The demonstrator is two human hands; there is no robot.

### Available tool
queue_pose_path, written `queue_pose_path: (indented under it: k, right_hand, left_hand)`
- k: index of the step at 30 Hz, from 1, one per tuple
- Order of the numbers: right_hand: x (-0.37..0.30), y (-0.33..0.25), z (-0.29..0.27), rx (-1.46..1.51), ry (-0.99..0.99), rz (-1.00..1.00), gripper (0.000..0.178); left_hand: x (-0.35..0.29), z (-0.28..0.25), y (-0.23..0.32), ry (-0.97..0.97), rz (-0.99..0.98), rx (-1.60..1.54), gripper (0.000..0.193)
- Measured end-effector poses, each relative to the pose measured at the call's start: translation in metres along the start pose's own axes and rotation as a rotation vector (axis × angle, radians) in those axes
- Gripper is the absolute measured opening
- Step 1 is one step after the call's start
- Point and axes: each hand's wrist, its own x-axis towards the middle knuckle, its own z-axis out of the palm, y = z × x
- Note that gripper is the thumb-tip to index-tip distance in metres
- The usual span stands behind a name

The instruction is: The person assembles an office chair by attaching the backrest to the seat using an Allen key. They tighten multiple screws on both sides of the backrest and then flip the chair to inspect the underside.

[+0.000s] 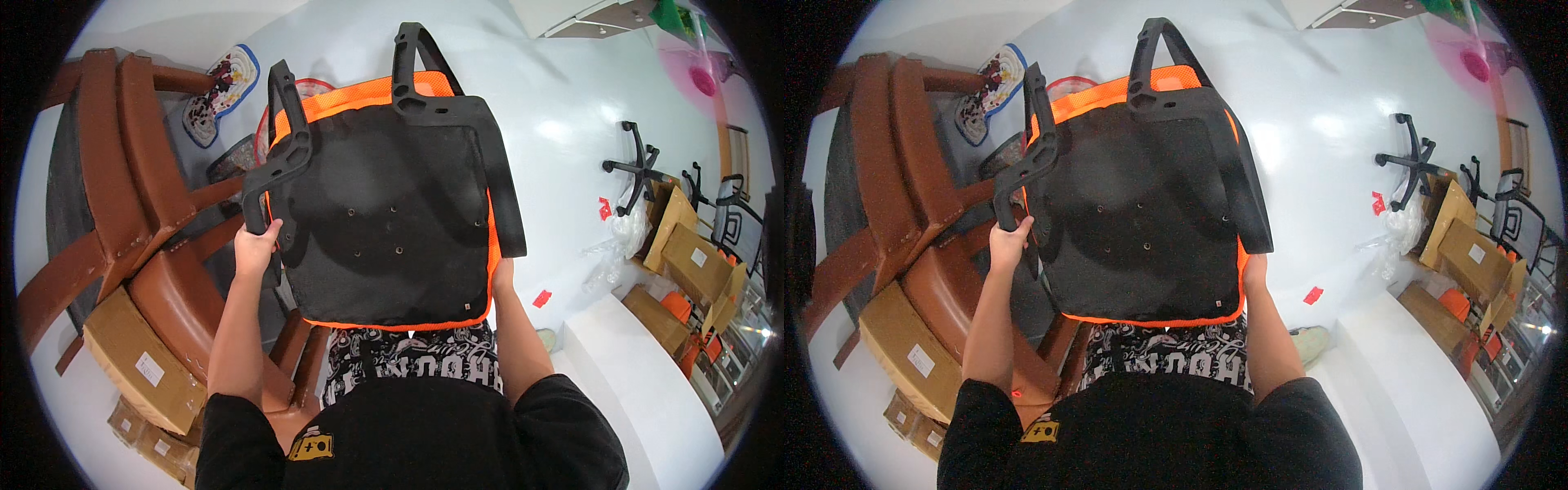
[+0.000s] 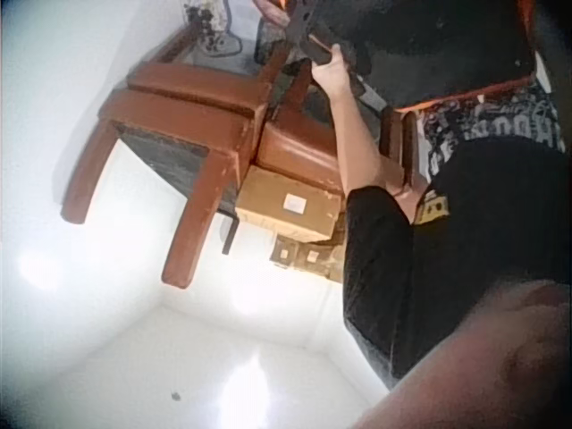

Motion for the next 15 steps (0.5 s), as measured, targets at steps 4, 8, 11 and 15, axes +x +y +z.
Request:
queue_pose_path:
  k: [4,8,11,15]
  right_hand:
    - [0.003,-0.025,0.003,-0.324,-0.028,-0.084,0.039]
    - [-0.009,-0.029,-0.017,-0.329,-0.046,-0.003,0.038]
    - [-0.007,-0.018,-0.025,-0.326,0.039,-0.034,0.038]
    - [-0.011,-0.034,-0.021,-0.189,0.341,-0.030,0.035]
  left_hand:
    - [0.000,0.001,0.008,0.012,0.067,0.015,0.026]
    - [-0.006,-0.008,0.003,-0.034,0.087,0.010,0.023]
    - [-0.019,-0.009,-0.011,-0.103,-0.005,-0.118,0.022]
    - [-0.027,-0.013,-0.025,-0.104,-0.015,-0.056,0.019]
